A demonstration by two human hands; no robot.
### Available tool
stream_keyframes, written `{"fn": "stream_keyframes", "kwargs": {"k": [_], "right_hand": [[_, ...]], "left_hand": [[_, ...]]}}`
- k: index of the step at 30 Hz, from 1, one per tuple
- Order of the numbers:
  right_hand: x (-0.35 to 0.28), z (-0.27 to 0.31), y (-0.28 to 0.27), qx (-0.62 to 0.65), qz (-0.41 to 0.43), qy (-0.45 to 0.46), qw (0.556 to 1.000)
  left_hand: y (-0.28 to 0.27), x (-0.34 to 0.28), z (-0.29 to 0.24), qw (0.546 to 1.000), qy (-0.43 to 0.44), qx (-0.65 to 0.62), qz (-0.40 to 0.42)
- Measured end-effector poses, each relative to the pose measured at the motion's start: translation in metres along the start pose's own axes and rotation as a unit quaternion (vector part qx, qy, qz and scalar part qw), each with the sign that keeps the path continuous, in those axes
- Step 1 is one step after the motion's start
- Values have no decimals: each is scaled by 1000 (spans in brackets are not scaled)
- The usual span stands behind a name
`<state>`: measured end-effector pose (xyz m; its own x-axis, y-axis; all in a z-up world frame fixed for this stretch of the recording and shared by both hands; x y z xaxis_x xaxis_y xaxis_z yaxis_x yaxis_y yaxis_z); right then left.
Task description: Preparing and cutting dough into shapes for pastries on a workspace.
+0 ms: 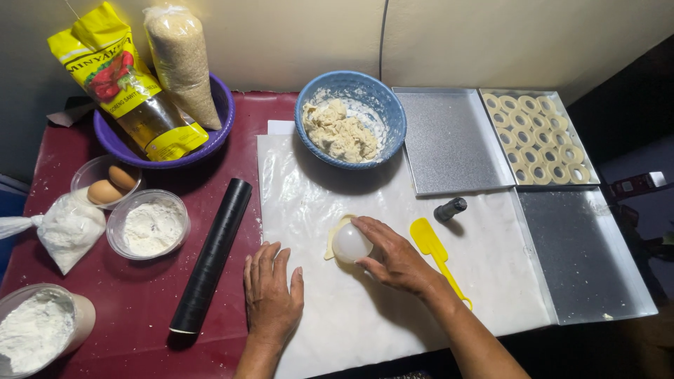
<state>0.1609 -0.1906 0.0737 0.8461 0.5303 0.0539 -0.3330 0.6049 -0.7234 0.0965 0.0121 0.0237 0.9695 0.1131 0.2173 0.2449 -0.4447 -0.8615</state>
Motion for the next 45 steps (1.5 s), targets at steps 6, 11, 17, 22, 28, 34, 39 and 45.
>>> {"fn": "stream_keyframes", "kwargs": {"k": [6, 11, 17, 22, 28, 34, 39, 45], "right_hand": [[5, -3, 3, -19, -2, 13, 1000], [5, 1, 3, -24, 0, 9, 1000], [6, -3, 3, -30, 6, 24, 999], [8, 1, -1, -11, 25, 15, 1000], [10, 0, -5, 12, 68, 25, 997], [18, 19, -15, -32, 91, 24, 995], [21, 26, -8, -71, 120, 2, 990], [29, 32, -4, -100, 166, 35, 980]], "left_hand": [[-4, 1, -2, 1000, -6, -11, 4], [-2, 1, 1, 1000, -15, -6, 13], [-3, 3, 2, 999, -25, -17, 20], [-2, 6, 3, 999, -28, -16, 22], [1, 6, 5, 998, -47, -14, 40], [6, 10, 7, 997, -49, -9, 59], [10, 13, 10, 995, -58, 3, 85], [17, 14, 12, 991, -69, 12, 114]]}}
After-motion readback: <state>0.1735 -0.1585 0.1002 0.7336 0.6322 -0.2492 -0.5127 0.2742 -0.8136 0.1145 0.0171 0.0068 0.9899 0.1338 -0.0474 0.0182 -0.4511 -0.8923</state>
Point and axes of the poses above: each hand's wrist, its own x-axis towards the middle knuckle, its own y-axis out of the palm, z = x × y, the point moved 10 cm from there along x, towards the middle knuckle, and after that the axes turned 4 degrees about x, right-handed, at the moved point
